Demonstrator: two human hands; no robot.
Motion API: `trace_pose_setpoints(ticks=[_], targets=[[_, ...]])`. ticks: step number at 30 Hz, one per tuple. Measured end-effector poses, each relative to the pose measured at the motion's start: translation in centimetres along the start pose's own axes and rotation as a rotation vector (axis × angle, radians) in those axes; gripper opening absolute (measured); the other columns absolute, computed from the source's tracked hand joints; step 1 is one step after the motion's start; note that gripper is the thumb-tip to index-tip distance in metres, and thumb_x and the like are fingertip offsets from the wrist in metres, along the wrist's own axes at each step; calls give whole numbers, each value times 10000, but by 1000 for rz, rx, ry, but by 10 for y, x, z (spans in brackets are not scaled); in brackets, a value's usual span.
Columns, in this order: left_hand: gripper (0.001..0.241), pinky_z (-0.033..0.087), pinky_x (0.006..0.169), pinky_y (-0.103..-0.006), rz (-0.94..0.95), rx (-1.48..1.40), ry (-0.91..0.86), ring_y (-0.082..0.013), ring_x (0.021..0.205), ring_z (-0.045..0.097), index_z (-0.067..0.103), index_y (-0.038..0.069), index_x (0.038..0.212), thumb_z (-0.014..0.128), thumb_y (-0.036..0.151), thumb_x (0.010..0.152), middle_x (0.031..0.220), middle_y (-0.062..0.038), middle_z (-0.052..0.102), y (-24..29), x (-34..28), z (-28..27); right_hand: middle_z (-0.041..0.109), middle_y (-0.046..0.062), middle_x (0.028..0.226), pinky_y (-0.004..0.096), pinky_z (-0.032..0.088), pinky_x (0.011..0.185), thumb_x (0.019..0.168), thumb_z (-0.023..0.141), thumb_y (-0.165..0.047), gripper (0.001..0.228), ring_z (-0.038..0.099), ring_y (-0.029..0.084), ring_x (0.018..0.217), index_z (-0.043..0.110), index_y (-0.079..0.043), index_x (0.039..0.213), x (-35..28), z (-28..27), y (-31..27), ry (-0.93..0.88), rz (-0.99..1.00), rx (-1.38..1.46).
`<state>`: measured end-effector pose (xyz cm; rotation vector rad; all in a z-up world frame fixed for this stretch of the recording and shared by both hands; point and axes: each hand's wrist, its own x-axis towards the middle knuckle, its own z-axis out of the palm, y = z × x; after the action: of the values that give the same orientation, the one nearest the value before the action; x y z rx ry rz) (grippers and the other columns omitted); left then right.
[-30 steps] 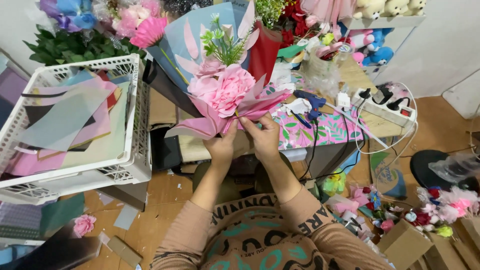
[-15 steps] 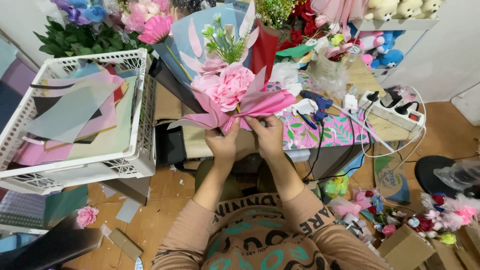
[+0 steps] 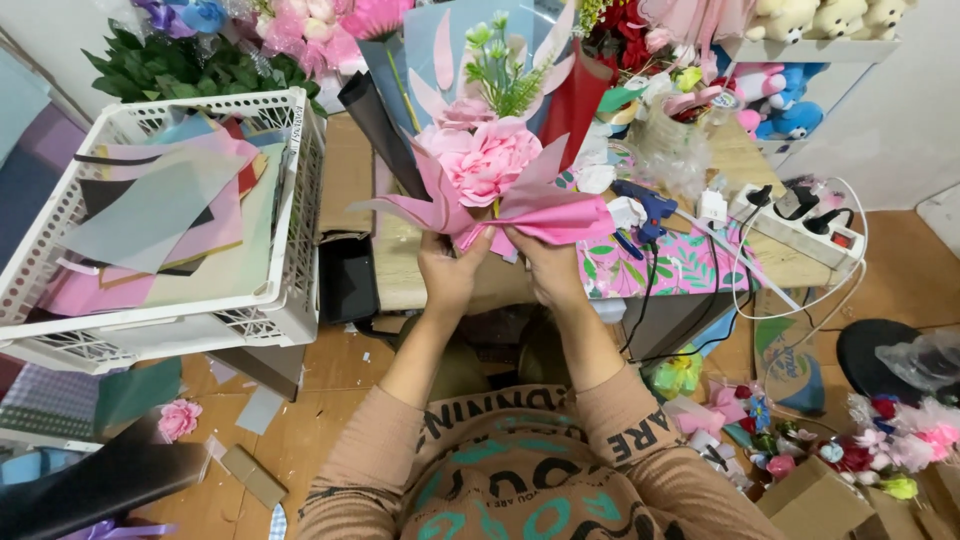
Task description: The person wraps a bouquet of artificial pink flowers using various colored papers. They select sheets from a nearby basket, fold them around the bouquet, and secure the layers with tape.
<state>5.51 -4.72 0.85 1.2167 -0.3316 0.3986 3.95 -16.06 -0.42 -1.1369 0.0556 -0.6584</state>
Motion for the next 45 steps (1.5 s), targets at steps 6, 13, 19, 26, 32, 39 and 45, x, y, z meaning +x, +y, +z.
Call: trace_pose_setpoints(ticks=[6,13,19,26,32,39,45], targets=[[673,385,1160,-449,-76,1,-81,-255,1312,551,573,27,1344,914,108,770,1319,-179,642,21,-11,6,679,89,1182,433,524,1013,744,905,45,638,629,206,1077,602,-25,1301,-10,-5,-8,35,85,54],[723,364,1179,-452,-83,27,-64,-235,1341,517,550,45,1390,915,130,772,1351,-160,623,19,-19,5,694,83,1204,456,553,979,831,840,4,560,680,240,1084,598,-69,1330,-10,-21,-5,-2,159,98],[789,413,1133,-528,-177,266,-29,-364,1312,567,542,69,1405,915,322,757,1328,-191,642,10,-23,-6,665,158,1260,529,554,969,787,889,-21,667,655,333,1161,562,-19,1368,-15,-23,-11,37,239,37],[731,524,1002,-503,-172,343,-1,-357,1173,665,624,154,1236,885,528,666,1137,-158,722,20,-28,-9,628,167,1317,519,573,966,863,876,-77,635,643,300,1177,531,-27,1394,-6,-41,10,20,249,89],[1036,454,1116,-515,-150,333,-243,-385,1288,573,457,133,1516,842,566,658,1431,-218,556,92,-21,-49,694,112,1164,505,647,883,887,870,-185,422,731,311,1057,625,-84,1216,24,-45,18,32,261,149],[38,565,760,-286,413,790,112,-143,736,712,778,232,925,767,219,891,798,64,741,135,90,-194,744,53,1019,418,700,813,920,844,-245,225,786,218,923,672,-156,1033,45,-40,33,45,225,206],[471,574,862,-555,-57,1625,-210,-428,1025,711,709,97,1256,763,291,830,1117,-215,712,101,179,-327,735,40,1177,494,572,1040,892,791,-553,509,747,231,1123,699,-169,1213,42,-58,60,-26,553,442]])
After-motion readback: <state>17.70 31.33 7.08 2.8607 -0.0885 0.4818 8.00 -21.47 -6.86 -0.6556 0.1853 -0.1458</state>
